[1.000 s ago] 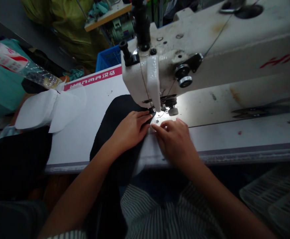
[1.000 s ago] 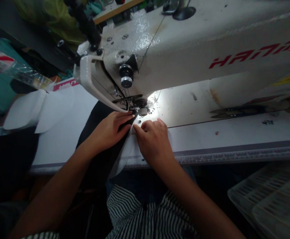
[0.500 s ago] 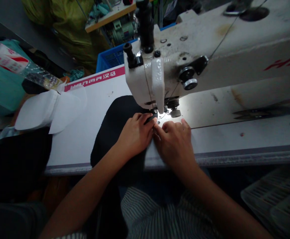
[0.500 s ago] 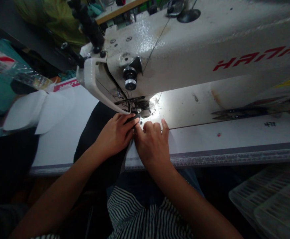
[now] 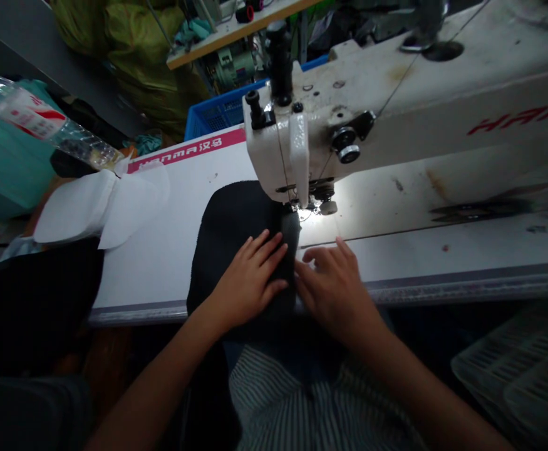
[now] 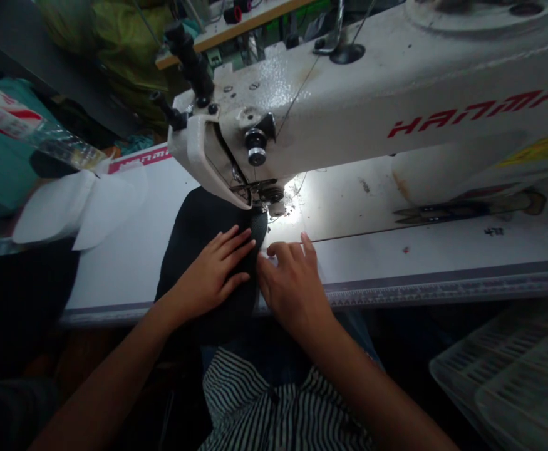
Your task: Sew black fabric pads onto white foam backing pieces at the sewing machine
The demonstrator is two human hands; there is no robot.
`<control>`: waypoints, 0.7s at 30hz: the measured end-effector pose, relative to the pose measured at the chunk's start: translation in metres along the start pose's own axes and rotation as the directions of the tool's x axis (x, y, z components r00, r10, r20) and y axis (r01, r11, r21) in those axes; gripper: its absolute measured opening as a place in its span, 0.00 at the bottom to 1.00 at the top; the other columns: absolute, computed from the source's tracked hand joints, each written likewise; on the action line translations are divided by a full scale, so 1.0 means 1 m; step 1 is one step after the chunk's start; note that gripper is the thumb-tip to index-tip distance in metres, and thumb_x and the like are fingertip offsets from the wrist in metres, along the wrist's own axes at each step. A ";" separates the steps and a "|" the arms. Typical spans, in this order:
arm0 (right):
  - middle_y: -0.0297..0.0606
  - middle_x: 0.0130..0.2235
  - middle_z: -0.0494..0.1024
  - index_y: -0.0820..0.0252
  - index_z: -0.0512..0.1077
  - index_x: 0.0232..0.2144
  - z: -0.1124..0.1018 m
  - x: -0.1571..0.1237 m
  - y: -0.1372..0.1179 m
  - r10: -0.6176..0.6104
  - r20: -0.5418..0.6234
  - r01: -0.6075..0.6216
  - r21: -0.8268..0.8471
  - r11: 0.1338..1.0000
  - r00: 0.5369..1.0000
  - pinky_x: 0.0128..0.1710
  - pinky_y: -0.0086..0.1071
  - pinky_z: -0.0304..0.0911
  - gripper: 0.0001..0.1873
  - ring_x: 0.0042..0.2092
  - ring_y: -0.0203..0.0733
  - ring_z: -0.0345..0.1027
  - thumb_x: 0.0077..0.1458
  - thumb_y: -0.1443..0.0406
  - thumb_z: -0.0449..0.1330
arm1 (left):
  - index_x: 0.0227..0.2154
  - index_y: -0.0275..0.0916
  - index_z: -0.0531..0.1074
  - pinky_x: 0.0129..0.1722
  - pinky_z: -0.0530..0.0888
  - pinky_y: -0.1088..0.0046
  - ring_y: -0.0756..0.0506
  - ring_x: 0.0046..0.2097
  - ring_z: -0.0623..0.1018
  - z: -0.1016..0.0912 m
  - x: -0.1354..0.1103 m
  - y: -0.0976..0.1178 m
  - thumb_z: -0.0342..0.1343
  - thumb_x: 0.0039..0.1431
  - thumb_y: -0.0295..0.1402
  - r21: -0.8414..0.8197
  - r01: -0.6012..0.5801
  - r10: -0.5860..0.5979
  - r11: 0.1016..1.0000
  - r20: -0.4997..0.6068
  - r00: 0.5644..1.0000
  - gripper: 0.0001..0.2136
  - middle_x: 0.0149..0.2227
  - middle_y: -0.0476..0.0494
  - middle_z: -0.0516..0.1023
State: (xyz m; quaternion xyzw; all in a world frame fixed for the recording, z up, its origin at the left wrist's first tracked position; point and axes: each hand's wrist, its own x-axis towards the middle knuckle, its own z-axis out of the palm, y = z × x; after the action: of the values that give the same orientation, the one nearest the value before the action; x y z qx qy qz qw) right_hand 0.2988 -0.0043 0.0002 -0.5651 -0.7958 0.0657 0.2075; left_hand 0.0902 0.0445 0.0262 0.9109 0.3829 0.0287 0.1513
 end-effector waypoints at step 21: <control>0.37 0.35 0.73 0.56 0.77 0.55 0.007 -0.085 -0.042 -0.125 -0.005 0.125 -0.021 0.992 0.992 0.66 0.54 0.55 0.17 0.39 0.45 0.65 0.66 0.65 0.59 | 0.67 0.39 0.64 0.71 0.59 0.42 0.38 0.74 0.58 0.021 -0.099 0.026 0.49 0.67 0.22 0.105 -0.029 0.036 0.994 -0.061 0.997 0.26 0.70 0.39 0.65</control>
State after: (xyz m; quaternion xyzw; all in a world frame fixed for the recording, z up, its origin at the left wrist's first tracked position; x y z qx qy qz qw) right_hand 0.2832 -0.0970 -0.0138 -0.5165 -0.8296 0.0425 0.2078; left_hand 0.0418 -0.0476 0.0197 0.9223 0.3735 0.0397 0.0908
